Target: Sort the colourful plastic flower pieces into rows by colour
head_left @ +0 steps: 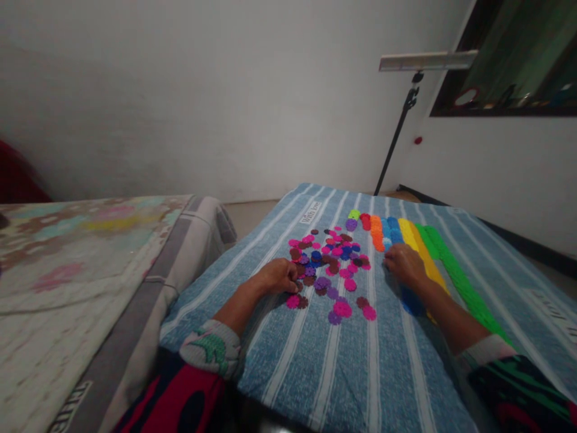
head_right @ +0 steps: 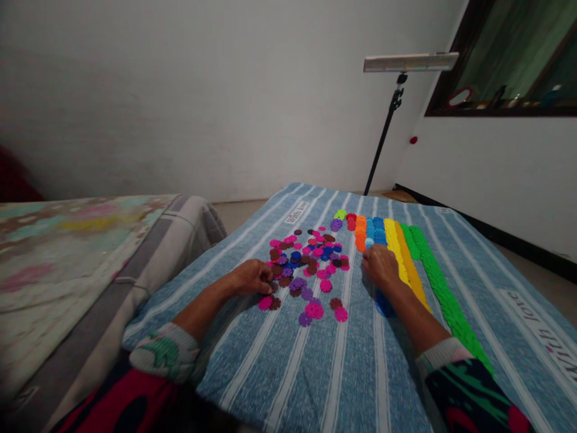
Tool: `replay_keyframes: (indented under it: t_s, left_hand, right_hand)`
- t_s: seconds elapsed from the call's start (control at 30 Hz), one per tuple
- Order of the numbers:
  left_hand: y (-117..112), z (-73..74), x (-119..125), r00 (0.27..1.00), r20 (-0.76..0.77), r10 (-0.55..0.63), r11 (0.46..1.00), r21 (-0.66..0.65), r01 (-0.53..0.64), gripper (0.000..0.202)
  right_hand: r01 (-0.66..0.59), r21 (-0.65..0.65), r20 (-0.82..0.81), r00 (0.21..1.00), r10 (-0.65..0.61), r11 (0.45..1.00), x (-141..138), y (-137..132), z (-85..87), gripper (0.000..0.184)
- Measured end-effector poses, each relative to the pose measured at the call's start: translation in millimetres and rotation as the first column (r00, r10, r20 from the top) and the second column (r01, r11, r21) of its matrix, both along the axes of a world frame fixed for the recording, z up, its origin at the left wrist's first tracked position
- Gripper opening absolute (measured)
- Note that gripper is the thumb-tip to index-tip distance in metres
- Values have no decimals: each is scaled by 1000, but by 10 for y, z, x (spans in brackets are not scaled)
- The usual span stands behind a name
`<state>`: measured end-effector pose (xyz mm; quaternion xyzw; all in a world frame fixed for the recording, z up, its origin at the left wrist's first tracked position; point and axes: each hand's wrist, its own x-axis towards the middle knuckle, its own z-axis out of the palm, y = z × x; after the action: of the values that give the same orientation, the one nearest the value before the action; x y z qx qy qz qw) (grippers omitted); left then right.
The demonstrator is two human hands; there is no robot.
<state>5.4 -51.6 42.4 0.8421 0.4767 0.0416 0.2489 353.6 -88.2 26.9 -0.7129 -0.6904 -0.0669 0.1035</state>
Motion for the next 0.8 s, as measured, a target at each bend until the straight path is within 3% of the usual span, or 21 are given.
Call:
replay_keyframes:
  t_s: [0.27,0.43,0.6,0.8]
  left_hand:
    - [-14,-3,10,1000,-27,-2,1000,13,2,13]
    - [-31,-2,13,996,-89,25,999,43,-21,11]
    - [-6,-32,-1,993,-114,16,999,43,-11,11]
    - [8,-34,5,990,-139,1,996,90,11,13]
  right_hand:
    - [-281,-18,-92,956,278,960,-977,227,63,30]
    - [-196,-46,-96,977,191,979,-1517,461,28,37]
    - [-116,-48,-115,987,110,992,-1710,592,-98,35]
    - [-98,-10,-198,976,94,995,-1661,635,-140,21]
